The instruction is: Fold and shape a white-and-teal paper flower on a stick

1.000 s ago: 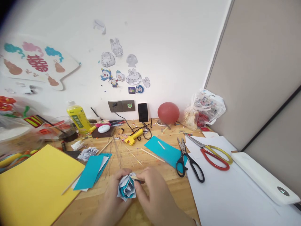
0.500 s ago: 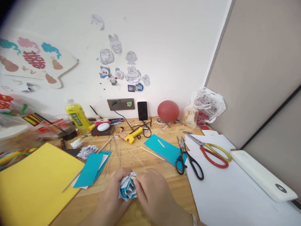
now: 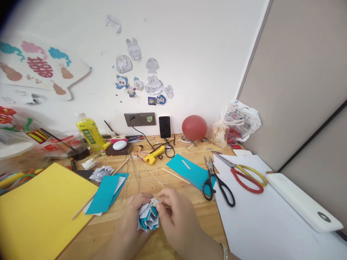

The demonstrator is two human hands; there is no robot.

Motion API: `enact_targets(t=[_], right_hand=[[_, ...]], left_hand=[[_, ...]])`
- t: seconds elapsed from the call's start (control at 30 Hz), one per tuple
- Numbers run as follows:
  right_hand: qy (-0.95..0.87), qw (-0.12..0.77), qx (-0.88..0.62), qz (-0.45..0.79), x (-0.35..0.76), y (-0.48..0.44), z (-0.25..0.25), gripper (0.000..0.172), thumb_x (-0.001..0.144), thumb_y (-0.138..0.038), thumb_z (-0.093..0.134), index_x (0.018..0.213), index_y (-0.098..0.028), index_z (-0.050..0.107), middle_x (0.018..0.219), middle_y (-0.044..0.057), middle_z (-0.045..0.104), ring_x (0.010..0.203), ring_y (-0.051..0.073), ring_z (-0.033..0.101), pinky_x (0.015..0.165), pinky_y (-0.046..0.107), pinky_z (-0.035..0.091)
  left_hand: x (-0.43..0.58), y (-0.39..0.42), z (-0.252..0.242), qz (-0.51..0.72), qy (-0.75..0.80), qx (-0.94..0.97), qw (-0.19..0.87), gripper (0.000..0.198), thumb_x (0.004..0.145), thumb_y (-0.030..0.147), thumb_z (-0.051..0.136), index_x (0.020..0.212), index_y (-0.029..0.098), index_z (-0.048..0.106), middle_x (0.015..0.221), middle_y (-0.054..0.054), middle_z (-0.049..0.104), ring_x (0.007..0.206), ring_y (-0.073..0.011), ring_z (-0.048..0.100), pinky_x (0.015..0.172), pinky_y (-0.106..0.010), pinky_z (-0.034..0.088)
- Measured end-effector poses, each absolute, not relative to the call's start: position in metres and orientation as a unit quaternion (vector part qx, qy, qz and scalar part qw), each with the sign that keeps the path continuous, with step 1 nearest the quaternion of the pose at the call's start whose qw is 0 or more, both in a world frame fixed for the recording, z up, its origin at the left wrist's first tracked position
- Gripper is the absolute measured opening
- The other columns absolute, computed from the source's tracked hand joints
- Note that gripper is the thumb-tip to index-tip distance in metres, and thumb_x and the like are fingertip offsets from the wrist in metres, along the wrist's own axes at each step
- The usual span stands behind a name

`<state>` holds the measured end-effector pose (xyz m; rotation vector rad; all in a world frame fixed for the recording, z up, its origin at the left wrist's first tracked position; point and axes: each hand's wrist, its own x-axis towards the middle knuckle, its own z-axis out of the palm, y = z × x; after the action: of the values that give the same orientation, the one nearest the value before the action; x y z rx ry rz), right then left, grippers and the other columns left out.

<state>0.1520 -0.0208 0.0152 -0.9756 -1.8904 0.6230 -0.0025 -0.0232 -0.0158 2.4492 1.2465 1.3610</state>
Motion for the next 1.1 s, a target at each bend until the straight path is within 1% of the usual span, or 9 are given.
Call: enact_targets(t=[0.1, 0.23, 0.33, 0.43, 0.53, 0.67, 0.83, 0.93, 1.1], right_hand=[[-0.765, 0.444, -0.401, 0.238, 0.152, -0.021, 0.015, 0.011, 0.087, -0.021, 0.037, 0.093, -0.02, 0.046, 0.049, -0.006, 0.048, 0.042, 0.012, 0.048, 0.041, 0.021, 0.034], [-0.784, 0.446, -0.398, 0.168, 0.153, -0.022, 0.016, 0.011, 0.088, -0.021, 0.037, 0.086, -0.02, 0.048, 0.054, -0.004, 0.054, 0.049, 0.013, 0.052, 0.048, 0.022, 0.035], [-0.812, 0.433, -0.382, 0.083, 0.154, -0.021, 0.018, 0.024, 0.091, -0.024, 0.033, 0.074, -0.02, 0.049, 0.06, 0.0, 0.059, 0.053, 0.014, 0.054, 0.05, 0.023, 0.035], [-0.841, 0.402, -0.362, 0.01, 0.154, -0.019, 0.022, 0.038, 0.095, -0.028, 0.026, 0.069, -0.02, 0.051, 0.056, 0.0, 0.057, 0.05, 0.014, 0.052, 0.048, 0.024, 0.033], [-0.86, 0.387, -0.333, -0.027, 0.156, -0.017, 0.024, 0.041, 0.096, -0.027, 0.023, 0.07, -0.018, 0.053, 0.056, 0.001, 0.057, 0.051, 0.014, 0.052, 0.049, 0.024, 0.035], [-0.865, 0.389, -0.314, -0.037, 0.158, -0.015, 0.024, 0.042, 0.096, -0.026, 0.024, 0.066, -0.017, 0.051, 0.056, 0.001, 0.056, 0.052, 0.013, 0.051, 0.05, 0.024, 0.036], [-0.845, 0.393, -0.364, -0.008, 0.156, -0.018, 0.024, 0.041, 0.096, -0.03, 0.024, 0.072, -0.018, 0.055, 0.058, 0.001, 0.06, 0.051, 0.012, 0.054, 0.048, 0.023, 0.036], [-0.836, 0.397, -0.378, 0.0, 0.155, -0.02, 0.026, 0.045, 0.096, -0.031, 0.022, 0.068, -0.018, 0.054, 0.055, 0.001, 0.059, 0.048, 0.012, 0.054, 0.046, 0.023, 0.035], [-0.851, 0.39, -0.351, -0.03, 0.156, -0.019, 0.025, 0.045, 0.096, -0.028, 0.023, 0.066, -0.018, 0.055, 0.054, 0.002, 0.059, 0.048, 0.013, 0.054, 0.047, 0.024, 0.037]], left_hand=[[-0.002, -0.024, -0.014, 0.443, 0.402, 0.8, 0.041, 0.023, 0.075, 0.014, 0.052, 0.095, 0.02, 0.042, 0.084, -0.003, 0.057, 0.071, -0.0181, 0.054, 0.063, -0.03, 0.043], [-0.002, -0.024, -0.013, 0.436, 0.41, 0.8, 0.045, 0.022, 0.075, 0.015, 0.053, 0.094, 0.02, 0.043, 0.082, -0.003, 0.057, 0.07, -0.0175, 0.054, 0.062, -0.03, 0.043], [-0.003, -0.022, -0.014, 0.452, 0.402, 0.796, 0.027, 0.025, 0.075, 0.016, 0.053, 0.097, 0.02, 0.043, 0.085, -0.004, 0.057, 0.072, -0.0183, 0.055, 0.063, -0.031, 0.044], [-0.004, -0.022, -0.016, 0.464, 0.399, 0.791, 0.01, 0.026, 0.074, 0.015, 0.053, 0.097, 0.02, 0.043, 0.086, -0.005, 0.057, 0.074, -0.019, 0.055, 0.064, -0.031, 0.045], [-0.004, -0.022, -0.016, 0.469, 0.396, 0.79, -0.001, 0.026, 0.073, 0.014, 0.054, 0.096, 0.02, 0.043, 0.086, -0.005, 0.057, 0.074, -0.0193, 0.055, 0.065, -0.032, 0.045], [-0.003, -0.022, -0.016, 0.47, 0.394, 0.79, -0.006, 0.026, 0.073, 0.014, 0.054, 0.096, 0.02, 0.044, 0.086, -0.005, 0.058, 0.073, -0.0191, 0.055, 0.064, -0.031, 0.045], [-0.003, -0.02, -0.017, 0.471, 0.393, 0.79, -0.011, 0.024, 0.073, 0.015, 0.053, 0.095, 0.02, 0.045, 0.085, -0.005, 0.059, 0.072, -0.0188, 0.055, 0.063, -0.031, 0.045], [-0.004, -0.021, -0.017, 0.476, 0.389, 0.788, -0.02, 0.025, 0.073, 0.016, 0.054, 0.097, 0.019, 0.045, 0.086, -0.005, 0.059, 0.073, -0.0188, 0.056, 0.064, -0.031, 0.045], [-0.004, -0.022, -0.016, 0.467, 0.401, 0.788, -0.019, 0.024, 0.074, 0.016, 0.053, 0.096, 0.02, 0.045, 0.087, -0.006, 0.059, 0.074, -0.0194, 0.056, 0.065, -0.032, 0.045]])
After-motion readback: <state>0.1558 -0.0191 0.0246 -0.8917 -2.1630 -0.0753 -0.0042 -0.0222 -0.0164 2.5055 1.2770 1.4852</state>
